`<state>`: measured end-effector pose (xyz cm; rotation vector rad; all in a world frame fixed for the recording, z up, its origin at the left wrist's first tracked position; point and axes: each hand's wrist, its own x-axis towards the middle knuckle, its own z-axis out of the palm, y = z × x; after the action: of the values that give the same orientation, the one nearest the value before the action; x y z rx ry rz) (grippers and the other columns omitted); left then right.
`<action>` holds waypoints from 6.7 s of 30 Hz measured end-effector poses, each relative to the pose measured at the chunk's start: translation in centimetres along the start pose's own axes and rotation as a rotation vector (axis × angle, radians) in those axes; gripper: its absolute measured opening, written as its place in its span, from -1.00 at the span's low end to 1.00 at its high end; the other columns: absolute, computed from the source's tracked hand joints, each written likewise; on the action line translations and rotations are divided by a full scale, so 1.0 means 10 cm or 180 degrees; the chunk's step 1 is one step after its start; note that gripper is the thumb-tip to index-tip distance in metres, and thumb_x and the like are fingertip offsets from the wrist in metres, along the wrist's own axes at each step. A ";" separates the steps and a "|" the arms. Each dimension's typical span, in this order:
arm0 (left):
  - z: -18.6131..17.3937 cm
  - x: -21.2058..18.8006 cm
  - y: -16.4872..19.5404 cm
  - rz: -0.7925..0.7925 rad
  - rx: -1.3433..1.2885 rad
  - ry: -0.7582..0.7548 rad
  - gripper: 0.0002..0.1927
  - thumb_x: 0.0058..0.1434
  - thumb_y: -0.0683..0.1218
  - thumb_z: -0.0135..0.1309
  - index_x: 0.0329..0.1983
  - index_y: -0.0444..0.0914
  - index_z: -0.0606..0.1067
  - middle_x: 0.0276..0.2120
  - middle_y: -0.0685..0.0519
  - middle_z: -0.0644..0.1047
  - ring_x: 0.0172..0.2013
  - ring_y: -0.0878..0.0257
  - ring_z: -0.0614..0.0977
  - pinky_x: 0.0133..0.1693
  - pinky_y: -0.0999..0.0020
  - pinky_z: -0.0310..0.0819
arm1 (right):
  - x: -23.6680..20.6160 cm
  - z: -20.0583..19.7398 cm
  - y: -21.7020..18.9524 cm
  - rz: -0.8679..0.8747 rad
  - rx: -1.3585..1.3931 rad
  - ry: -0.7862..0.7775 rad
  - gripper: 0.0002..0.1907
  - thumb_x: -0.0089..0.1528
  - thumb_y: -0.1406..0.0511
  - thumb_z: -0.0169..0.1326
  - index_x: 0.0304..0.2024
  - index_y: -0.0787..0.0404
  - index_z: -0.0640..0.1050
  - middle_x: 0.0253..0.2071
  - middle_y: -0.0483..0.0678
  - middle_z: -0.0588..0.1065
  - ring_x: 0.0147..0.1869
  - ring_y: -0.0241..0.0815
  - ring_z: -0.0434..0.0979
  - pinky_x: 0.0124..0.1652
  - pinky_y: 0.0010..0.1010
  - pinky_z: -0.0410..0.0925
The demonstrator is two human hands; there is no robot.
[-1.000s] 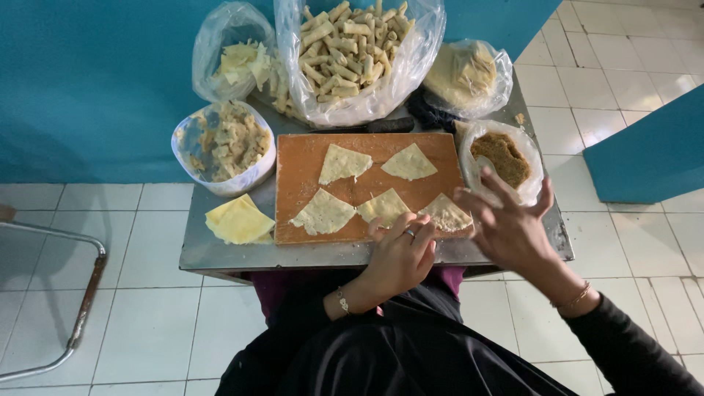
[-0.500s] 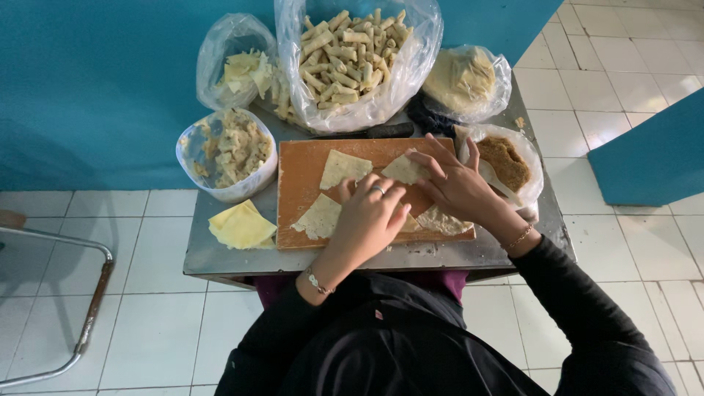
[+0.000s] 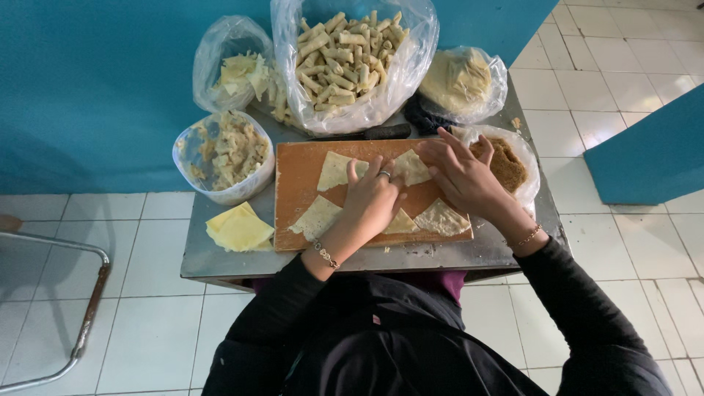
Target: The person spoons brown filling from a plastic bag onto triangular pastry wrappers laid on a wooden board, then folds the wrappers over the filling by hand and sets the folded pastries aside. They repeat this cycle, occasionally repositioning wrappers and reaching into containers of filling and dough pieces.
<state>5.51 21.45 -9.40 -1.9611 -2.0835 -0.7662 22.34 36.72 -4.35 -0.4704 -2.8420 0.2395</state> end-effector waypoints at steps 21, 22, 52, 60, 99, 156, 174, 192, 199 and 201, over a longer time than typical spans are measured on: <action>0.05 0.02 0.01 -0.0194 -0.0076 -0.0312 -0.65 0.24 0.00 0.11 0.08 -0.13 0.56 0.21 -0.14 0.47 0.33 -0.08 0.30 0.21 -0.52 -0.13 | 0.10 -0.04 -0.01 -0.0594 -0.0957 0.0008 -0.42 0.39 0.04 -0.19 0.47 -0.17 0.24 0.41 -0.28 0.36 0.69 -0.11 -0.12 0.34 0.54 -0.48; 0.05 0.02 0.01 -0.0177 -0.0086 -0.0219 -0.63 0.23 0.00 0.11 0.11 -0.13 0.55 0.20 -0.15 0.47 0.33 -0.08 0.31 0.21 -0.52 -0.12 | 0.09 -0.05 -0.02 -0.0587 -0.0925 0.0022 -0.43 0.39 0.05 -0.20 0.48 -0.16 0.24 0.42 -0.26 0.35 0.69 -0.09 -0.12 0.33 0.55 -0.49; -0.46 -0.72 -0.08 -0.0958 0.0378 0.0280 -0.57 0.32 0.03 0.01 0.24 -0.13 0.51 0.24 -0.05 0.47 0.37 -0.06 0.29 0.20 -0.50 -0.14 | 0.55 0.09 -0.51 -0.0506 0.1597 -0.0885 -0.42 0.46 0.13 -0.40 0.51 0.14 0.01 0.50 -0.11 0.26 0.64 -0.05 -0.02 0.47 0.08 -0.22; -0.49 -0.75 -0.15 -0.1148 0.0419 0.0290 -0.61 0.30 0.04 0.02 0.17 -0.11 0.51 0.26 -0.03 0.47 0.36 -0.03 0.29 0.12 -0.55 -0.09 | 0.90 0.31 -0.79 -0.1123 0.0094 -0.0727 -0.41 0.40 0.08 -0.25 0.47 0.05 0.14 0.52 -0.13 0.16 0.66 0.00 -0.17 0.40 0.31 -0.28; -0.40 -0.81 -0.20 -0.1030 0.0393 0.0471 -0.62 0.32 -0.01 -0.01 0.15 -0.19 0.54 0.22 -0.05 0.51 0.36 0.01 0.32 0.15 -0.49 -0.13 | 0.91 0.33 -0.68 -0.1280 -0.0449 -0.0226 -0.43 0.41 -0.09 -0.21 0.45 -0.21 0.22 0.43 -0.22 0.30 0.62 -0.16 0.05 0.45 0.13 -0.09; -1.78 -1.23 -0.36 -0.1769 0.0085 0.2943 -0.75 0.49 -0.10 0.00 -0.33 -0.13 0.59 -0.28 0.26 0.63 0.16 0.29 0.52 0.24 0.28 -0.01 | 1.28 0.58 -1.88 -0.1603 0.0961 -0.0709 -0.32 0.42 0.21 -0.07 0.52 0.04 -0.02 0.57 -0.09 0.09 0.68 0.07 -0.31 0.37 0.44 -0.42; -1.66 -1.18 -0.37 -0.1773 0.0014 0.2886 -0.75 0.45 -0.11 0.00 -0.35 -0.14 0.60 -0.32 0.25 0.63 0.19 0.29 0.46 0.27 0.18 -0.10 | 1.27 0.52 -1.37 -0.0162 0.5610 -0.1489 -0.34 0.40 0.43 -0.25 0.49 -0.09 -0.08 0.24 0.27 0.43 0.02 -0.20 0.44 -0.07 -0.44 0.36; -1.63 -1.17 -0.36 -0.1766 -0.0031 0.2811 -0.75 0.45 -0.10 0.01 -0.36 -0.14 0.59 -0.32 0.25 0.64 0.20 0.29 0.45 0.28 0.17 -0.09 | 1.36 0.53 -1.59 -0.1493 0.2270 -0.0488 -0.40 0.60 -0.03 -0.39 0.59 -0.12 -0.22 0.58 0.13 0.23 -0.27 -0.07 0.56 -0.24 -0.27 0.46; -1.63 -1.18 -0.36 -0.1775 -0.0022 0.2828 -0.75 0.45 -0.10 0.01 -0.35 -0.13 0.60 -0.32 0.25 0.63 0.20 0.29 0.44 0.27 0.16 -0.09 | 1.20 0.33 -1.67 -0.1281 -0.0261 -0.0642 -0.37 0.39 -0.10 -0.24 0.48 -0.27 0.03 0.47 -0.07 0.32 -0.47 0.01 0.61 -0.52 -0.21 0.42; -1.62 -1.17 -0.36 -0.1770 -0.0018 0.2820 -0.75 0.44 -0.11 0.00 -0.37 -0.13 0.59 -0.32 0.26 0.63 0.20 0.28 0.45 0.27 0.16 -0.09 | 1.18 0.33 -1.66 -0.1480 -0.0414 -0.0387 -0.33 0.37 -0.15 -0.19 0.49 -0.28 0.09 0.44 -0.04 0.34 -0.31 0.02 0.60 -0.39 -0.20 0.44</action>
<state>-0.12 3.44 -1.93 -0.7327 -1.9696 -1.3984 5.74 24.74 -1.57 0.1951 -2.9929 -0.0066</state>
